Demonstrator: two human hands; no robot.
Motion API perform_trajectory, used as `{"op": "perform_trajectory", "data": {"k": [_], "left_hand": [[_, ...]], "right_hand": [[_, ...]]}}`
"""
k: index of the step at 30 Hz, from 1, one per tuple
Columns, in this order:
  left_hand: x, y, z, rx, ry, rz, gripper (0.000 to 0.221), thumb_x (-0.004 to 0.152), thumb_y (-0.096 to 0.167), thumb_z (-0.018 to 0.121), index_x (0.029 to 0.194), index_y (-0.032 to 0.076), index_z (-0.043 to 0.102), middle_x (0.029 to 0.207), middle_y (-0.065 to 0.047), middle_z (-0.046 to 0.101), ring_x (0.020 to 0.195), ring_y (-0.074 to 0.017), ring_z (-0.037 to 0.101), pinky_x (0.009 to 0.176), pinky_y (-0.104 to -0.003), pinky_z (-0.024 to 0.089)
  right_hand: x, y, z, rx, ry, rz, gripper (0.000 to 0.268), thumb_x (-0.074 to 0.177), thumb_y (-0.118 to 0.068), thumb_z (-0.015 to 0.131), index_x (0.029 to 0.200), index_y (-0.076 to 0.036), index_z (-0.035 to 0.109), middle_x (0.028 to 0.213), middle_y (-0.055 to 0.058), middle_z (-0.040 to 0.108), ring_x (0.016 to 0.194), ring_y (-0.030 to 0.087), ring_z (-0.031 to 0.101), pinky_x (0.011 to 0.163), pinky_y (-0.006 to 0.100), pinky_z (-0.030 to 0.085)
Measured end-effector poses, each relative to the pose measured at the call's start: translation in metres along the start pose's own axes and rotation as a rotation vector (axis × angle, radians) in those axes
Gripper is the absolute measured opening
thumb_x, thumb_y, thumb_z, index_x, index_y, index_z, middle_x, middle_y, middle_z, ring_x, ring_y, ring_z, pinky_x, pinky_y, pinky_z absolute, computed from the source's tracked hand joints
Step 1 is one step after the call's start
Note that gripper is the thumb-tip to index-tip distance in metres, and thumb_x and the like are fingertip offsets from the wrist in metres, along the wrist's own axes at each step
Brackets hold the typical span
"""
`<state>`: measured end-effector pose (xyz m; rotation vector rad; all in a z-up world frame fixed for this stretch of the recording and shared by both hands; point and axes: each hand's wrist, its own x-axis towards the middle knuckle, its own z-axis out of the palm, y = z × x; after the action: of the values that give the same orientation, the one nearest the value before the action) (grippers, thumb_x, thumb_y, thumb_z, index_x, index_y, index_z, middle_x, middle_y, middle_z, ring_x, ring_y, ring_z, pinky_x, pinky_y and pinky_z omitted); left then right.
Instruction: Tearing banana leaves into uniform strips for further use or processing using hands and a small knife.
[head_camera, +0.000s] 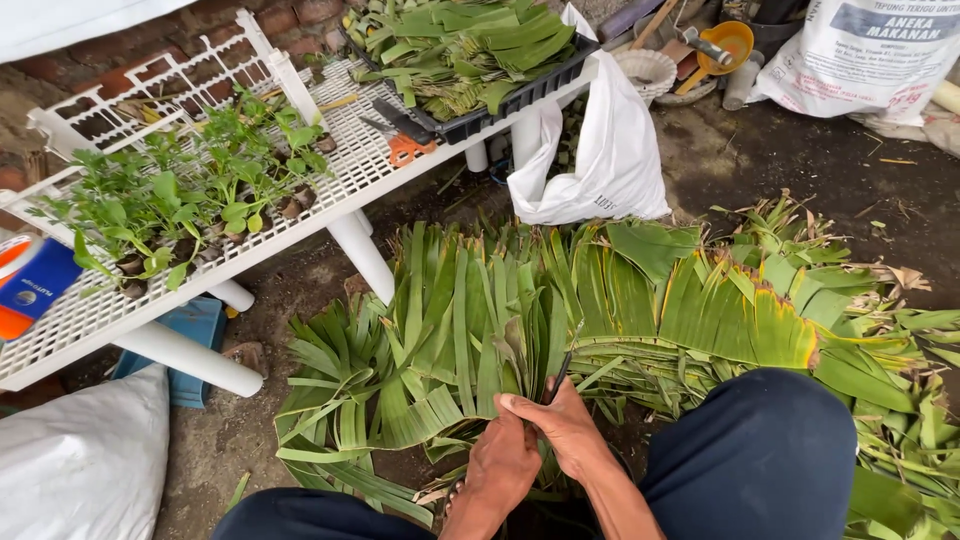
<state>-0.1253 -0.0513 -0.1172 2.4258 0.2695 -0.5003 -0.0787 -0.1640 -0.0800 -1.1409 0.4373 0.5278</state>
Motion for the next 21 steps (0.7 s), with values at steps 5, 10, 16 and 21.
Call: {"op": "perform_trajectory", "data": {"k": [5, 10, 16, 21], "left_hand": [[0.007, 0.005, 0.003, 0.100, 0.023, 0.024, 0.052, 0.086, 0.015, 0.058, 0.128, -0.004, 0.034, 0.091, -0.014, 0.070, 0.077, -0.0342, 0.071, 0.070, -0.046, 0.056], [0.017, 0.015, 0.013, 0.350, 0.130, 0.082, 0.066, 0.086, 0.010, 0.062, 0.138, -0.007, 0.026, 0.100, -0.021, 0.067, 0.067, -0.0372, 0.074, 0.059, -0.049, 0.061], [0.014, 0.024, 0.009, 0.615, 0.621, 0.386, 0.062, 0.082, 0.010, 0.065, 0.137, -0.011, 0.045, 0.083, -0.012, 0.065, 0.044, -0.0164, 0.064, 0.033, -0.031, 0.053], [0.025, 0.021, 0.003, 0.754, 0.738, 0.340, 0.041, 0.083, 0.013, 0.066, 0.119, -0.004, 0.056, 0.079, -0.007, 0.061, 0.052, -0.0165, 0.060, 0.042, -0.030, 0.052]], "right_hand": [[0.028, 0.021, -0.022, 0.141, 0.004, -0.020, 0.047, 0.080, 0.001, 0.075, 0.119, 0.001, 0.048, 0.100, 0.021, 0.069, 0.086, 0.027, 0.065, 0.067, 0.035, 0.048], [0.056, 0.042, -0.048, 0.289, 0.152, -0.136, 0.012, 0.085, -0.003, 0.070, 0.090, -0.005, 0.060, 0.074, 0.006, 0.052, 0.063, 0.017, 0.049, 0.059, 0.037, 0.049], [0.048, 0.024, -0.049, 0.407, 0.200, -0.191, 0.013, 0.087, 0.001, 0.062, 0.099, -0.004, 0.059, 0.088, 0.006, 0.060, 0.069, 0.015, 0.053, 0.062, 0.030, 0.046], [0.014, -0.025, -0.027, 0.079, 0.309, -0.004, 0.049, 0.090, -0.031, 0.066, 0.115, 0.010, 0.051, 0.109, 0.031, 0.060, 0.096, 0.042, 0.067, 0.079, 0.050, 0.060]]}}
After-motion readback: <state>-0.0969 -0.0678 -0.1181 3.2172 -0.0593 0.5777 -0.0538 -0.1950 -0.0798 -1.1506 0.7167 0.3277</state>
